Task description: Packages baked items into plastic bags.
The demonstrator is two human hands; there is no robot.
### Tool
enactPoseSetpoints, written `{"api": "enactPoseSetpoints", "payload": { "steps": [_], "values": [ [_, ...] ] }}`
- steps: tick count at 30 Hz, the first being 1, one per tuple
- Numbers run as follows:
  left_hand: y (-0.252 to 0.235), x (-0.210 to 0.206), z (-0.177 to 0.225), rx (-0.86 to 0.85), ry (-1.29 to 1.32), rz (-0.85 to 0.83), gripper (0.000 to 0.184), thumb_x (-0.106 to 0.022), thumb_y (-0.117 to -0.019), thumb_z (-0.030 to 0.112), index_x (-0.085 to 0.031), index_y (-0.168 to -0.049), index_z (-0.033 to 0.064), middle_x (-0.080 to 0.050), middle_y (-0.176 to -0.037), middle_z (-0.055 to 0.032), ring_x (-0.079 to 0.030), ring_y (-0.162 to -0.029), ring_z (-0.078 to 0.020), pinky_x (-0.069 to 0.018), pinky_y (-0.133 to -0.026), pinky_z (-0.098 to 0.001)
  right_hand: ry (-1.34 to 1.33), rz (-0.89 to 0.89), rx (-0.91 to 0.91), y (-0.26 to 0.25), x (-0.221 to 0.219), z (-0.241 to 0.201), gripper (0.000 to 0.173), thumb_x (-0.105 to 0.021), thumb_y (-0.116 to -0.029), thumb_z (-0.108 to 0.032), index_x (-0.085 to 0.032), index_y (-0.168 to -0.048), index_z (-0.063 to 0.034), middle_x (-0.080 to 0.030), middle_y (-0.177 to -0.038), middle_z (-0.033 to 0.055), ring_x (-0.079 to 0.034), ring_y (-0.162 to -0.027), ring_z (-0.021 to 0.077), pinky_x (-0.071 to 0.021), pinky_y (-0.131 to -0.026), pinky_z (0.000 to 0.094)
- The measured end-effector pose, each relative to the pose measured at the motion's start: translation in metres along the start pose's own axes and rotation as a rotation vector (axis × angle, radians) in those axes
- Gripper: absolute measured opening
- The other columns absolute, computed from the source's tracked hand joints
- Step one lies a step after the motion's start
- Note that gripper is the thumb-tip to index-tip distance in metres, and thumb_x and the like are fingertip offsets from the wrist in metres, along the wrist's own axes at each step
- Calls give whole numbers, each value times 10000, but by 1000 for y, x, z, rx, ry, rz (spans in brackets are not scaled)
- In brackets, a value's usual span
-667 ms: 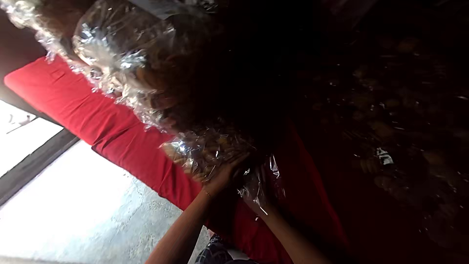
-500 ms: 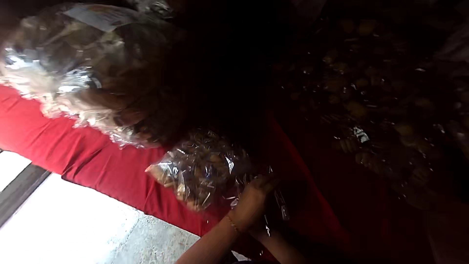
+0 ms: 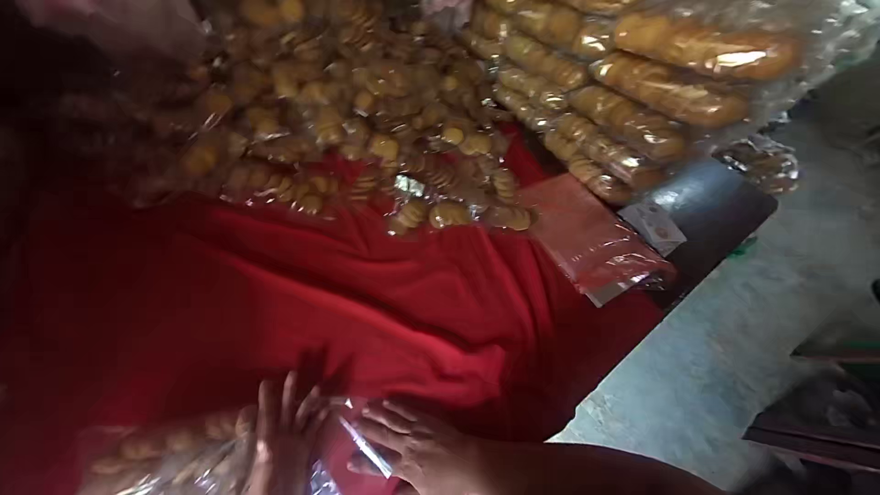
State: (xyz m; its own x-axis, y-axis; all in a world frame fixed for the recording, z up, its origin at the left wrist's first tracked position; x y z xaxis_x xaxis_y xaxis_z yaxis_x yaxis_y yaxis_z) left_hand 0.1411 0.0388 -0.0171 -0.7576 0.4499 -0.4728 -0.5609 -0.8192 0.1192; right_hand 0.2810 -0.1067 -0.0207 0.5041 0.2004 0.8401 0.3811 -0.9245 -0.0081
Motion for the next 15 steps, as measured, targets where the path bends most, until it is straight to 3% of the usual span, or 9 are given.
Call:
{"api": "enactPoseSetpoints", "payload": {
  "steps": [3,6,7,9,10,12,15],
  "values": [
    [-5,11,9,24,-70,35,856,-634,-882,646,-268,-1587,328,-586,-1467,43,-644,-1244,-209,-550,-1009,-430,-180,-32,229,27,25,36,485,-670,-976,-264,-590,-1431,-115,-456,-1564,164,-300,-1523,328,-157,-1277,436],
    [-8,-5,18,61,-231,127,733,-538,-1010,524,-232,-1597,210,-558,-1488,-2,-586,-1318,-226,-483,-1095,-467,-322,67,239,88,67,93,269,-648,-975,-145,-727,-1217,-60,-658,-1355,119,-516,-1385,282,-334,-1213,414],
    [-10,-25,26,58,-354,130,708,-492,-1043,460,-195,-1598,136,-525,-1510,-22,-573,-1324,-216,-490,-1084,-462,-316,136,173,109,84,120,239,-626,-987,-152,-736,-1185,-73,-670,-1326,99,-540,-1353,265,-373,-1186,416],
    [-23,-82,40,82,-593,80,598,-452,-1052,322,-316,-1545,11,-518,-1503,-87,-565,-1322,-216,-504,-1068,-450,-219,342,-10,144,124,175,209,-599,-986,-157,-766,-1098,-99,-693,-1275,75,-593,-1277,263,-448,-1115,452],
    [-38,-112,40,90,-716,16,550,-465,-1047,315,-424,-1493,-4,-551,-1477,-102,-572,-1318,-208,-507,-1064,-421,-162,430,-103,159,147,203,213,-582,-983,-138,-769,-1072,-87,-697,-1257,91,-609,-1244,289,-467,-1084,481],
    [-78,-172,32,53,-993,-125,490,-440,-1050,289,-529,-1429,-9,-550,-1480,-116,-520,-1367,-164,-444,-1120,-347,-41,531,-246,176,196,252,219,-548,-978,-98,-750,-1043,-48,-692,-1240,142,-621,-1209,354,-479,-1039,547],
    [-149,-245,18,-172,-1308,-190,372,-478,-1024,143,-645,-1328,8,-511,-1499,-212,-456,-1426,-328,-370,-1168,-466,92,603,-348,169,238,299,255,-611,-967,-191,-719,-1121,-20,-658,-1277,206,-601,-1216,427,-453,-1014,617]
  ]
}}
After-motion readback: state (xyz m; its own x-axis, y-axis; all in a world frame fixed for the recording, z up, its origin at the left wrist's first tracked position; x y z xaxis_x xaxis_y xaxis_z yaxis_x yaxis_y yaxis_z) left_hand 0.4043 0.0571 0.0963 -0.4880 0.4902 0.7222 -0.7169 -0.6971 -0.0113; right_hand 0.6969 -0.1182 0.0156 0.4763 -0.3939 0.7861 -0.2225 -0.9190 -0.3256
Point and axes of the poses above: each hand's wrist, its own y-axis away from the middle knuckle, its own x-axis out of the back of the hand, z = x × y, the point moved 5 cm from there along -y, towards the middle knuckle
